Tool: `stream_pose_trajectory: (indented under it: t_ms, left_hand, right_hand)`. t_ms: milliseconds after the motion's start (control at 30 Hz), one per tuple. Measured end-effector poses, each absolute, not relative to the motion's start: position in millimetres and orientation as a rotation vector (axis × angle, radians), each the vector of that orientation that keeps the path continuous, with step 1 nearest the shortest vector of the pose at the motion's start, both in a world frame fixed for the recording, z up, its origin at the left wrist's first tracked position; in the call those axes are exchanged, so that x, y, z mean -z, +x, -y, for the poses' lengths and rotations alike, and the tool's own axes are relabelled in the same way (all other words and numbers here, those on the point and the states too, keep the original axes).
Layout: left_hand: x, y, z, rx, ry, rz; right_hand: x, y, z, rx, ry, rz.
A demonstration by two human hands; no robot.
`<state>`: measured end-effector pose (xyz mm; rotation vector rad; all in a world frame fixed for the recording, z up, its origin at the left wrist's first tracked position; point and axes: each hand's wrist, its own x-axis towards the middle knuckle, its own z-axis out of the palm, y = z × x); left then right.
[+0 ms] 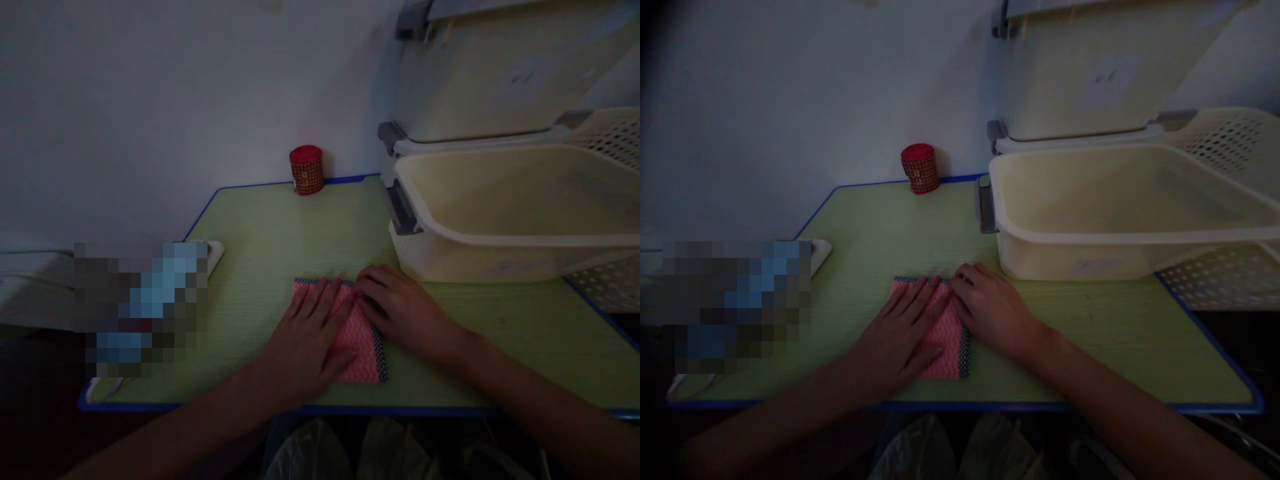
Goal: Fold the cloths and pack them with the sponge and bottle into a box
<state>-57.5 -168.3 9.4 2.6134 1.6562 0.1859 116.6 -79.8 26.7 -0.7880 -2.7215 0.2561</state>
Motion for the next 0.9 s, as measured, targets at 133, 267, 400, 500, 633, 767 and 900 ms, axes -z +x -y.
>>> stream_pose_trajectory:
  t_ms: [133,267,400,500,633,767,900]
  left_hand:
    - [-9,-58,169,-0.176,2.617,-1.643]
    - [-10,-57,169,-0.178,2.608,-1.652]
    - [-9,-57,168,-0.163,2.619,-1.648]
    - [-8,-58,168,-0.147,2.623,-1.644]
    - [-6,-58,169,-0.160,2.625,-1.645]
    - [-6,-58,168,-0.177,2.645,-1.640]
    - [-7,-58,168,-0.183,2.640,-1.639]
  right_hand:
    - [-25,117,79,-0.244,-0.764,2.698]
    - [-23,119,80,-0.183,-0.657,2.631]
    - [-25,119,87,-0.308,-0.357,2.625]
    - [-28,118,91,-0.445,-0.212,2.713]
    - [-32,118,91,-0.675,-0.218,2.807]
    - [-36,121,87,-0.800,-0.214,2.834]
    - [-38,123,84,-0.901,-0.171,2.838]
